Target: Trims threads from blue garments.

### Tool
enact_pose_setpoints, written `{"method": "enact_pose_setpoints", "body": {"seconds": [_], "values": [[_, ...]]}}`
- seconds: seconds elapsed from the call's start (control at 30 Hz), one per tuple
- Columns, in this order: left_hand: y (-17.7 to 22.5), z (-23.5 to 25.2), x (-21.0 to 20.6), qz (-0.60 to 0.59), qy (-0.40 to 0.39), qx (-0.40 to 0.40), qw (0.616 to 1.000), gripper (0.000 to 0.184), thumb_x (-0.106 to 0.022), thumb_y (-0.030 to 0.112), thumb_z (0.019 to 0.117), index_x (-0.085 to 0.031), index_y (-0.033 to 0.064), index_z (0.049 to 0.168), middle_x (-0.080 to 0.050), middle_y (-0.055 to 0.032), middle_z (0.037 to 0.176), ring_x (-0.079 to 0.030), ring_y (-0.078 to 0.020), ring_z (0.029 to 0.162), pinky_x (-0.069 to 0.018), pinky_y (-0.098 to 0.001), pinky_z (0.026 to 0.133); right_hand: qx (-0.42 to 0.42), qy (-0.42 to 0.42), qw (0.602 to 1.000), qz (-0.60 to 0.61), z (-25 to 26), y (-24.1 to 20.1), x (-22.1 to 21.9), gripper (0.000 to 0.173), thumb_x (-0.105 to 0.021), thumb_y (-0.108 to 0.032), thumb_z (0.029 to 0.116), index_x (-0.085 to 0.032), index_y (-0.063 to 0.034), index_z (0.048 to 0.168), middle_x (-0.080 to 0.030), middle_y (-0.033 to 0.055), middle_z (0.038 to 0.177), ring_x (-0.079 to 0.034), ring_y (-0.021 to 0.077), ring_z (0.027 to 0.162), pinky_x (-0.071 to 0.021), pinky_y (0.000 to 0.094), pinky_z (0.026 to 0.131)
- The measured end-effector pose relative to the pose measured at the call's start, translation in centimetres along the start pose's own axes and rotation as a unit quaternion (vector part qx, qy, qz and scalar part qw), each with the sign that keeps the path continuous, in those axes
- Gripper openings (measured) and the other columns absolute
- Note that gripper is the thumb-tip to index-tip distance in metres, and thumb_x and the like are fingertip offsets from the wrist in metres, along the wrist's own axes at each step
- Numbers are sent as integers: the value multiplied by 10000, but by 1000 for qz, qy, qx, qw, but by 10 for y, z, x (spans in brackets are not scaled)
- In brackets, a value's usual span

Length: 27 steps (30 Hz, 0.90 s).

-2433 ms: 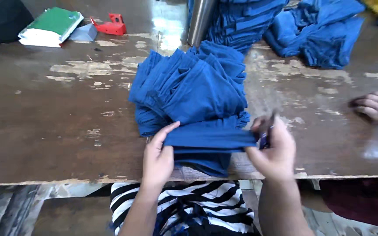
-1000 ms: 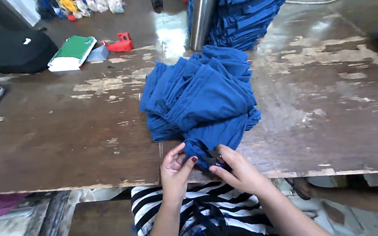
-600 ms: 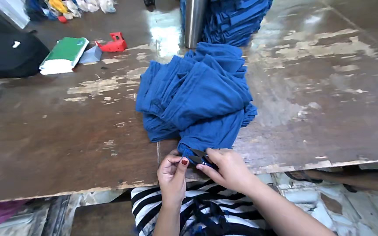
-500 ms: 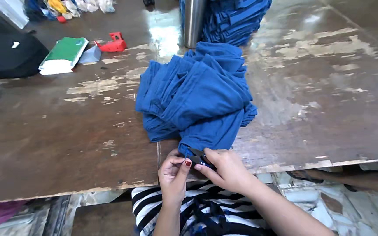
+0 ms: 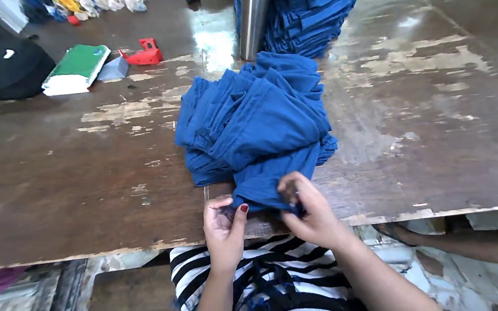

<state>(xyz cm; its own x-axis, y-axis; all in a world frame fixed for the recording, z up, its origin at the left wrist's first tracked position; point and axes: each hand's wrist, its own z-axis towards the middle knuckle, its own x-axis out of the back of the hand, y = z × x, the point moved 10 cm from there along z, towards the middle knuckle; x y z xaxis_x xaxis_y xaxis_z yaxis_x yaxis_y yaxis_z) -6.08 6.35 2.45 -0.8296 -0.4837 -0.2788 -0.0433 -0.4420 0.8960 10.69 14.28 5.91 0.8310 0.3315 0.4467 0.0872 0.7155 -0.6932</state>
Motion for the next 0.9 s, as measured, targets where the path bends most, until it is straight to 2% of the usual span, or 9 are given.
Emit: {"method": "enact_pose_setpoints", "body": {"seconds": [0.07, 0.13, 0.2, 0.27, 0.37, 0.43, 0.63, 0.83, 0.9], "values": [[17, 0, -1, 124, -69, -76, 987, 152, -671, 7, 927, -681, 110, 1038, -666, 53, 1092, -645, 10, 995, -565, -144, 816, 1, 35, 996, 77, -2, -5, 25, 190, -552, -52, 864, -483, -66, 1040, -631, 60, 1125, -592, 16, 911, -484, 146, 779], [27, -1, -4, 212, -148, -125, 958, 80, -659, 20, 933, -703, 77, 968, -692, 2, 1047, -652, -13, 1031, -553, -151, 881, 3, 30, 996, 90, -5, -5, 38, 169, -511, -33, 898, -474, -93, 1052, -716, 50, 1130, -673, 44, 965, -530, 186, 817], [30, -2, -9, 267, -229, -135, 926, 73, -660, 14, 927, -726, 36, 902, -731, -58, 982, -681, -75, 1011, -546, -189, 921, -13, -18, 1000, 6, -8, 4, 34, 93, -480, -67, 908, -512, -46, 993, -723, 61, 940, -660, 53, 824, -522, 193, 724], [28, -3, -10, 317, -274, -128, 899, 107, -659, 22, 912, -753, 38, 863, -752, -65, 931, -692, -104, 976, -534, -197, 926, -68, -118, 986, -95, -13, 19, 13, 199, -475, -149, 932, -608, -10, 984, -654, 93, 844, -626, 165, 751, -520, 324, 661], [24, -3, -5, 360, -253, -115, 890, 122, -653, 38, 901, -763, 46, 848, -760, -59, 903, -707, -96, 950, -536, -182, 910, -59, -191, 963, -183, -22, 24, -14, 485, -425, -468, 1051, -600, -25, 954, -603, 147, 867, -617, 308, 834, -511, 456, 746], [23, -4, -3, 367, -224, -104, 897, 119, -644, 46, 906, -753, 40, 860, -758, -58, 891, -713, -89, 942, -545, -180, 900, -32, -204, 954, -219, -25, 22, -21, 619, -349, -596, 1049, -611, -51, 914, -610, 144, 885, -614, 337, 860, -508, 474, 747], [24, -8, -6, 303, -204, -97, 926, 77, -633, 17, 893, -694, 34, 849, -708, -48, 864, -695, -64, 911, -566, -175, 856, -3, -222, 934, -282, -25, 20, -30, 600, -321, -541, 1067, -633, -88, 826, -626, 120, 871, -629, 346, 857, -511, 469, 671], [26, -7, -1, 280, -192, -91, 936, 41, -636, 18, 896, -648, 57, 889, -685, -16, 896, -690, -36, 917, -581, -171, 836, -2, -235, 937, -260, -24, 20, -28, 617, -296, -550, 1071, -618, -78, 839, -613, 127, 877, -620, 344, 867, -504, 463, 698], [27, -12, -4, 231, -248, -68, 938, 44, -654, 105, 946, -656, 89, 905, -684, 6, 884, -685, -28, 882, -587, -179, 797, -2, -239, 937, -256, -25, 20, -28, 631, -301, -579, 1060, -619, -75, 854, -610, 131, 883, -618, 345, 868, -506, 462, 699]]}}
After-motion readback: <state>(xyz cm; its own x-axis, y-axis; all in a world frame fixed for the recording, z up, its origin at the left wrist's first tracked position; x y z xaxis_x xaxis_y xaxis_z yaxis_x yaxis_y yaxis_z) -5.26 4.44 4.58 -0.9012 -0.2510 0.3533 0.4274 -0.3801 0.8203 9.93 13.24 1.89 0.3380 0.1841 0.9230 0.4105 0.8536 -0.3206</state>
